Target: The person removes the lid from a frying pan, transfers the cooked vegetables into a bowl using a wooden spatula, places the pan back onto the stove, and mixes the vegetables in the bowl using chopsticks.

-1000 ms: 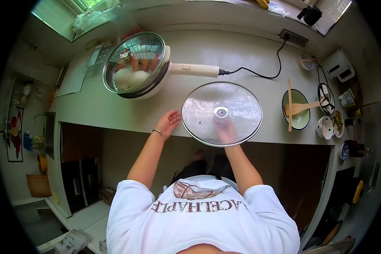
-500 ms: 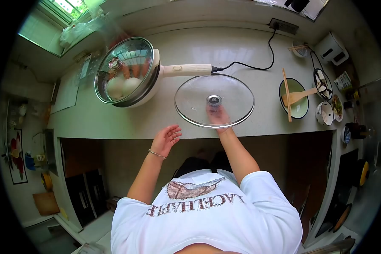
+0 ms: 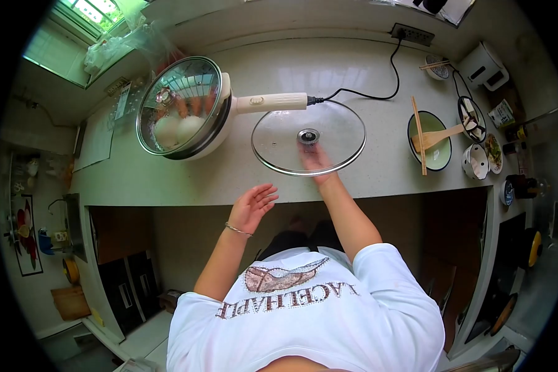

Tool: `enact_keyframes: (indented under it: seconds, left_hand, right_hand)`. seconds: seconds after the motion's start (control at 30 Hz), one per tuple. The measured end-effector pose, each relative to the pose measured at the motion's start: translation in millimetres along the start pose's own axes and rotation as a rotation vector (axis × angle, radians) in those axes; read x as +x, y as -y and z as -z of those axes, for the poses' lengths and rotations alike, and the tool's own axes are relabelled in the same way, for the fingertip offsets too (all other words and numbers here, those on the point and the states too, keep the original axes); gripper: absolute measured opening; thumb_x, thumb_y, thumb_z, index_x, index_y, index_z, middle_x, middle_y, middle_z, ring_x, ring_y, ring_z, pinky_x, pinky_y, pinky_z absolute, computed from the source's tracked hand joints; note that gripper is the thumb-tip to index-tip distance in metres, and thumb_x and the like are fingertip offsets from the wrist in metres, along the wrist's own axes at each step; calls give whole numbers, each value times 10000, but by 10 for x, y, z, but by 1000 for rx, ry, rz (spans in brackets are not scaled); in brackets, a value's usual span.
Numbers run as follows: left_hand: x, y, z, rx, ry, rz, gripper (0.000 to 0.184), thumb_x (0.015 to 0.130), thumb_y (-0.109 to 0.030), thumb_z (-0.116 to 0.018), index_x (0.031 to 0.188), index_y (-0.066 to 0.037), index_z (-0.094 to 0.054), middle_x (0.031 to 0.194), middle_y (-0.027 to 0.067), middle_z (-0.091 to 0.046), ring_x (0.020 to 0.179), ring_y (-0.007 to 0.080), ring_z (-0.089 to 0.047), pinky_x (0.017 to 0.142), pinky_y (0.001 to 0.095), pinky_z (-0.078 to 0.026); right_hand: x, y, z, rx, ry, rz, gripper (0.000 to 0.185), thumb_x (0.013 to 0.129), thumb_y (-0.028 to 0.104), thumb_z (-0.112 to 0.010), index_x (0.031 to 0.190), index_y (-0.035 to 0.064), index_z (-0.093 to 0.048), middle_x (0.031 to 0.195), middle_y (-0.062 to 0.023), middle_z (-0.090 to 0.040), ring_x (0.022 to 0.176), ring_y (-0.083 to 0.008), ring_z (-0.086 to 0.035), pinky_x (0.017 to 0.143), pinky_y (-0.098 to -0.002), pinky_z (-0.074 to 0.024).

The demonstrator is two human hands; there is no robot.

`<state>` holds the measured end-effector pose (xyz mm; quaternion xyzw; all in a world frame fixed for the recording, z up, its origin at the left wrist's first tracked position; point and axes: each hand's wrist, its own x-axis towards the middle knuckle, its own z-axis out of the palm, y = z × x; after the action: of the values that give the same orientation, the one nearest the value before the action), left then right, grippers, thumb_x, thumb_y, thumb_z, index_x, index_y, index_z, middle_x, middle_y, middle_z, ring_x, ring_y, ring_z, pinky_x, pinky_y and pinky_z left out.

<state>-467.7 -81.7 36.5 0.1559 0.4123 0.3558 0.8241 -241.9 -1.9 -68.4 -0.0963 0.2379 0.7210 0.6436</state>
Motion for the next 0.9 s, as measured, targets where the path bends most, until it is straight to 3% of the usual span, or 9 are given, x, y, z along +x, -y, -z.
enact_keyframes:
  seconds: [0.17,0.23,0.37,0.47,0.53,0.73,0.83,0.9]
  left_hand:
    - [5,36,-45,-15,25,6,383,915,-242,-386,1165,29,-487,1149,143,-553,1030,229,-544,860,323,-443]
    - [19,59,-49,-39,39,9,384,916,-243,-381,1168,29,-481,1159,147,-546,1027,228,-543,860,325,-444]
    - [43,143,-17,-68,10,9,384,911,-243,-384,1174,21,-477,1176,141,-536,1021,229,-544,848,321,-447]
    - [-10,278,-38,-141,-106,5,398,898,-257,-394,1182,11,-472,1212,132,-509,1062,240,-515,877,341,-425]
    - [-69,324,-120,-375,-31,123,393,896,-273,-393,1183,-12,-463,1226,112,-493,1095,232,-477,913,365,-378]
    - [-165,284,-415,-484,54,87,447,877,-295,-405,1214,-3,-444,1277,111,-453,1162,249,-422,962,400,-337]
    - [-199,268,-534,-542,62,104,450,874,-295,-408,1216,-5,-441,1273,103,-455,1162,243,-420,963,403,-333]
    - [-231,241,-626,-572,49,118,449,871,-293,-411,1215,-6,-441,1265,100,-459,1161,241,-421,963,403,-333]
  right_hand:
    - [106,90,46,3,-96,61,266,902,98,-470,1108,-70,-473,1154,-220,-493,1077,-336,-490,963,-451,-420]
    - [63,67,-18,-61,-148,165,262,905,95,-467,1112,-65,-461,1136,-196,-506,1058,-293,-503,959,-422,-429]
    - [30,61,-53,-128,-153,168,243,905,70,-454,1107,-65,-467,1137,-189,-510,1060,-289,-504,966,-423,-421]
    - [51,59,-39,-192,-181,163,231,910,73,-436,1100,-51,-480,1131,-182,-520,1052,-286,-508,957,-414,-425]
    - [45,57,-23,-285,-164,95,242,921,110,-420,1109,-29,-484,1125,-166,-528,1043,-285,-513,943,-404,-421]
    - [16,160,102,-548,-92,-73,273,929,181,-422,1127,6,-489,1122,-145,-536,1060,-273,-496,958,-402,-365]
    - [19,133,99,-515,-91,-47,318,925,210,-436,1158,0,-481,1131,-157,-528,1007,-277,-514,911,-401,-417]
    - [22,129,72,-500,-132,-46,290,924,196,-437,1151,22,-487,1138,-141,-529,1034,-268,-504,919,-397,-399]
